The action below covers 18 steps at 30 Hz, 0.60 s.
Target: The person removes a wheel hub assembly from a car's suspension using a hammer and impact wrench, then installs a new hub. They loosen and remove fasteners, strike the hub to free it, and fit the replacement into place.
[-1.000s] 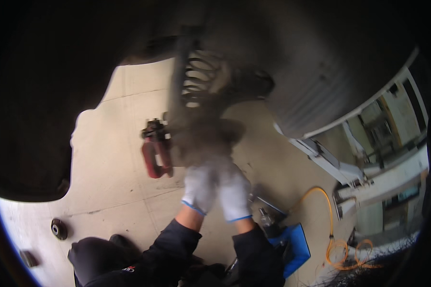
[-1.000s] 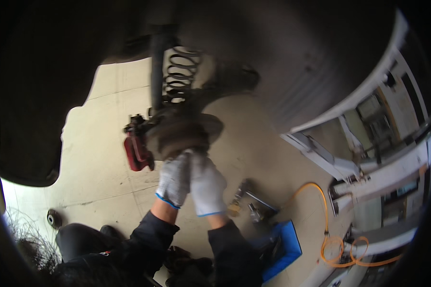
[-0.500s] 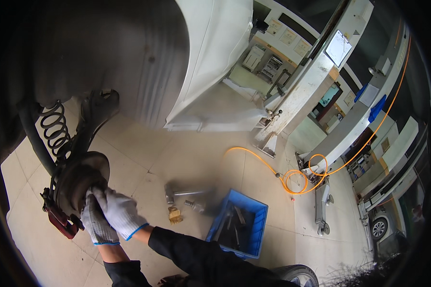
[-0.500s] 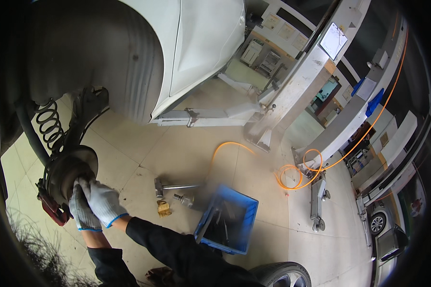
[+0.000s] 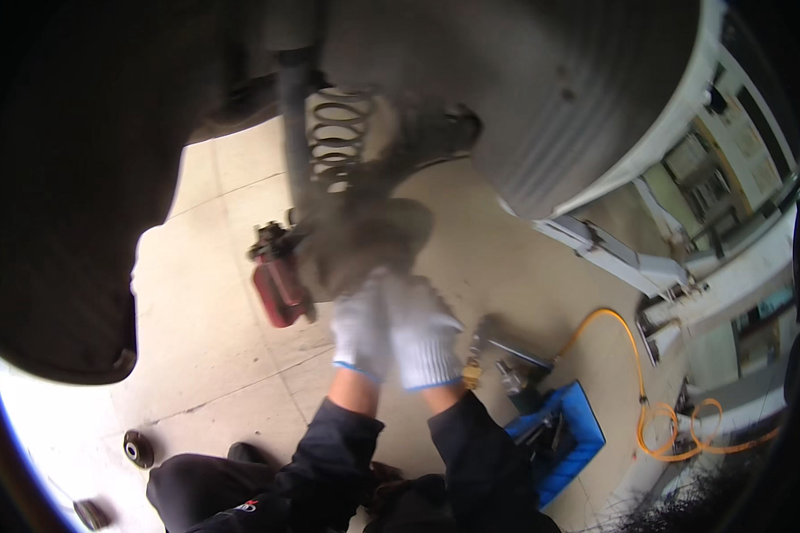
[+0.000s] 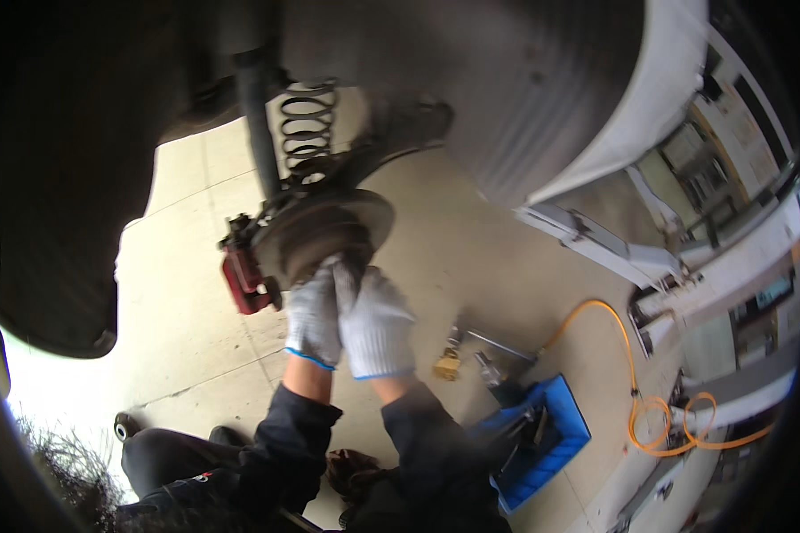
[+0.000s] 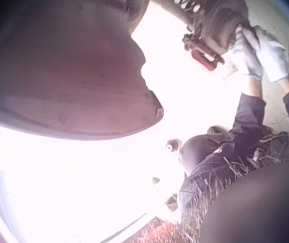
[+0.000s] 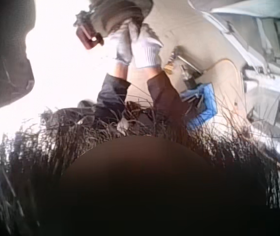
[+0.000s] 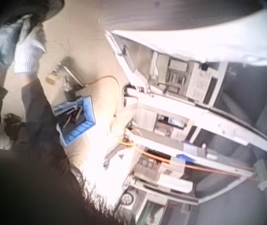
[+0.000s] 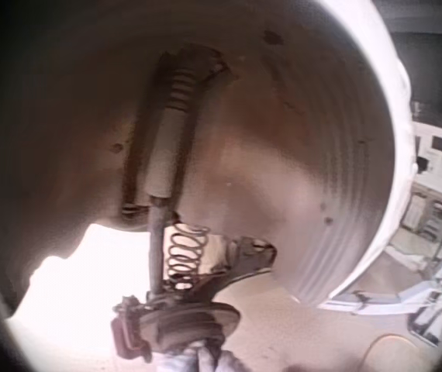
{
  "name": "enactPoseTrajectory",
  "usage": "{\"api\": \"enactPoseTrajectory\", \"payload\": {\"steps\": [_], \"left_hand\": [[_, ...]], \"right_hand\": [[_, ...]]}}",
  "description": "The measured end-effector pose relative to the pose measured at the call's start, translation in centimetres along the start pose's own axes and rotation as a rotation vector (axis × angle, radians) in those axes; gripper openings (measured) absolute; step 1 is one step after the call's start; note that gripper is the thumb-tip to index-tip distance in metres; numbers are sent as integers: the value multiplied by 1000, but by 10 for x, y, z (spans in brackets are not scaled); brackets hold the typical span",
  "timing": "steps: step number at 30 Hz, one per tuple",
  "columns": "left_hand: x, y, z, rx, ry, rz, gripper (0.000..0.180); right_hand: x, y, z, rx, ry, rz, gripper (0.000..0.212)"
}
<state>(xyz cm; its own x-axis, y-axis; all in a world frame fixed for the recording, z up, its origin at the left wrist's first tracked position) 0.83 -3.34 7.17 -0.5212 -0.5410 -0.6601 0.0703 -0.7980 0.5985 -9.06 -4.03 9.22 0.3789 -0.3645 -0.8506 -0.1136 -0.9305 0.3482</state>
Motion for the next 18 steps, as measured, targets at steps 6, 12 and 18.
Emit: {"api": "enactPoseTrajectory", "payload": {"steps": [6, 12, 18], "left_hand": [[4, 6, 2, -5, 155, -113, 29], [17, -2, -6, -66, 174, -163, 26], [20, 0, -5, -172, 223, -306, 24]], "right_hand": [[2, 7, 12, 402, 753, -439, 39], [-22, 10, -3, 73, 276, -66, 53], [-18, 4, -7, 65, 30, -109, 62]]}}
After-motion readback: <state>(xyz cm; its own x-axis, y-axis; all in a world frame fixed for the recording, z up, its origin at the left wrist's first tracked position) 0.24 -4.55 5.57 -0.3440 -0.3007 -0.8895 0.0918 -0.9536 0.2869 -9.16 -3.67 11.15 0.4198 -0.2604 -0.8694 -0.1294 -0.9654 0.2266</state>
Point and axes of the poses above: each hand's wrist, its own y-axis towards the middle knuckle, its own x-axis out of the palm, z = x × y, the point moved 5 cm from there along y, towards the middle knuckle, and after that the axes turned 10 degrees about x, right-handed, at the moved point
